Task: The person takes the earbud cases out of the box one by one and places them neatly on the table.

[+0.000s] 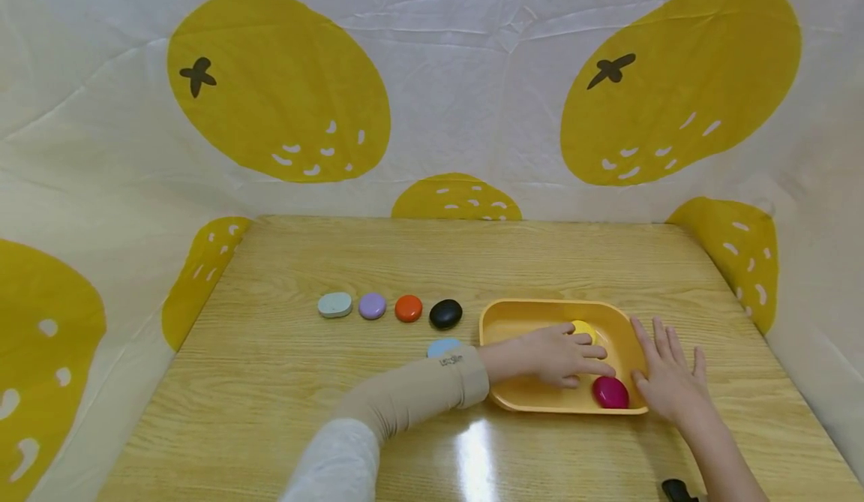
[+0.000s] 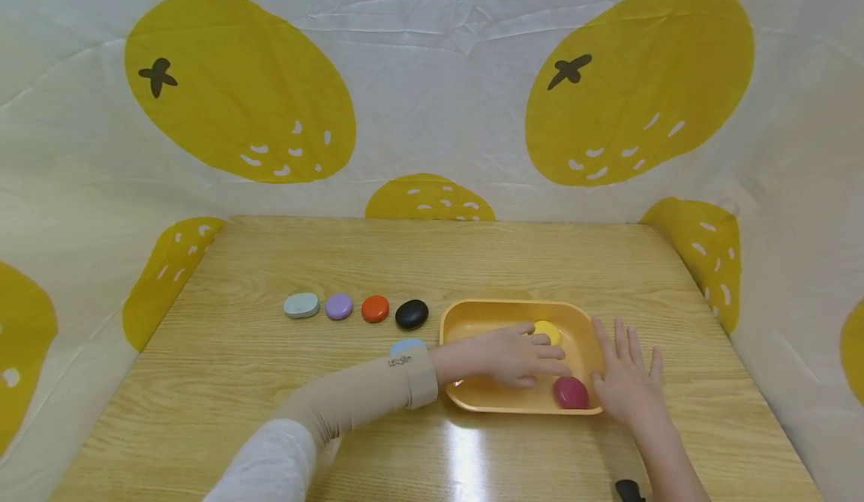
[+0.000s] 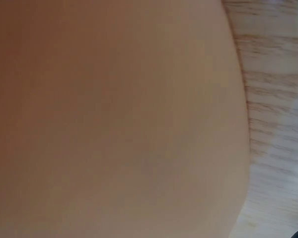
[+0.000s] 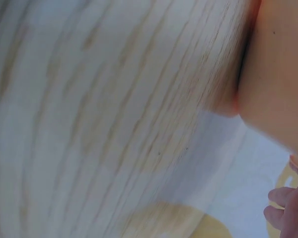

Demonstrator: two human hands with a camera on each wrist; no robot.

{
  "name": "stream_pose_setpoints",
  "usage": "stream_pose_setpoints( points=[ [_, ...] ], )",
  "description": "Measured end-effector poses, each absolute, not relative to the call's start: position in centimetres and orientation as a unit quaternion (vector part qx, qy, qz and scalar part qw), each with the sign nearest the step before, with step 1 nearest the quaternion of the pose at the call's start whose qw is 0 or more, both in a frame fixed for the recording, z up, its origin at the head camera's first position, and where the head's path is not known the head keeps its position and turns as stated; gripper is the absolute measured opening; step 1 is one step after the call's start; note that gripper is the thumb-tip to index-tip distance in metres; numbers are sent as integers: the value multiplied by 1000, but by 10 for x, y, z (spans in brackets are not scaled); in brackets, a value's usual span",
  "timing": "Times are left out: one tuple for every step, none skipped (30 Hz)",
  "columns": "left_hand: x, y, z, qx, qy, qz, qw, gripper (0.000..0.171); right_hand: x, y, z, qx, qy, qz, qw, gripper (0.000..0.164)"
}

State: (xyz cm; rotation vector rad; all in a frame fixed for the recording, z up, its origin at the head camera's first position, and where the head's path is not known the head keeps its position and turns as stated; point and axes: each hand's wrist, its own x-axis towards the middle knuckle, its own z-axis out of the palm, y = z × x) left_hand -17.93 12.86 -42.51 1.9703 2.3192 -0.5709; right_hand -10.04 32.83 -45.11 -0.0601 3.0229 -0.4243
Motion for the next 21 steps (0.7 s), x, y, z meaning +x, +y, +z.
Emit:
stream_pose_setpoints(
  points=[
    [-179, 128, -424, 635, 750, -186, 25, 52, -100, 329, -451, -19, 989, -139, 45, 83],
    [-179, 128, -423, 633, 751, -187, 30, 52, -101, 329, -451, -20, 989, -139, 45, 82],
    [-179, 128, -422, 631, 751, -189, 33, 52, -101, 329, -451, -19, 989, -139, 46, 83],
    [-179, 128, -420, 629, 752, -194, 37, 53, -101, 330, -451, -20, 989, -139, 47, 83],
    [-179, 128, -419, 627, 753, -198, 40, 53, -101, 330, -451, -20, 989, -139, 47, 83],
    [-179, 129, -419, 625, 753, -202, 42, 54, -101, 330, -451, -20, 989, -139, 47, 83],
    [-179, 130, -419, 621, 755, -207, 45, 54, -101, 330, -451, -21, 989, -140, 47, 83],
    [-179, 131, -420, 619, 755, -211, 48, 55, -101, 330, -450, -21, 989, -140, 47, 84],
    [-179, 132, -420, 617, 755, -215, 53, 55, -101, 329, -450, -21, 989, -141, 46, 84],
    [-179, 133, -422, 616, 754, -219, 58, 56, -101, 329, -449, -22, 989, -142, 44, 84],
    [-178, 134, -424, 616, 752, -224, 62, 56, -100, 329, -449, -23, 989, -142, 43, 84],
    [-177, 134, -426, 618, 749, -229, 65, 56, -100, 329, -449, -24, 989, -143, 41, 84],
    [-176, 135, -429, 621, 747, -229, 71, 56, -101, 330, -449, -25, 988, -144, 40, 84],
    [-175, 135, -431, 624, 743, -228, 75, 56, -101, 330, -450, -26, 989, -144, 39, 84],
    [-173, 135, -434, 629, 739, -231, 75, 57, -101, 330, -450, -26, 989, -144, 38, 84],
    [-172, 135, -437, 636, 733, -231, 71, 57, -101, 330, -451, -26, 989, -143, 38, 84],
    [-170, 136, -439, 640, 730, -229, 68, 57, -101, 330, -451, -26, 989, -142, 38, 84],
    [-169, 136, -441, 645, 727, -227, 65, 57, -101, 331, -452, -26, 989, -141, 38, 84],
    [-168, 136, -443, 647, 726, -223, 63, 57, -101, 331, -453, -26, 989, -140, 38, 85],
    [-166, 136, -444, 651, 723, -225, 57, 57, -101, 331, -453, -26, 989, -139, 38, 85],
    [-166, 137, -445, 652, 721, -227, 52, 57, -100, 331, -454, -25, 989, -139, 38, 85]
  ],
)
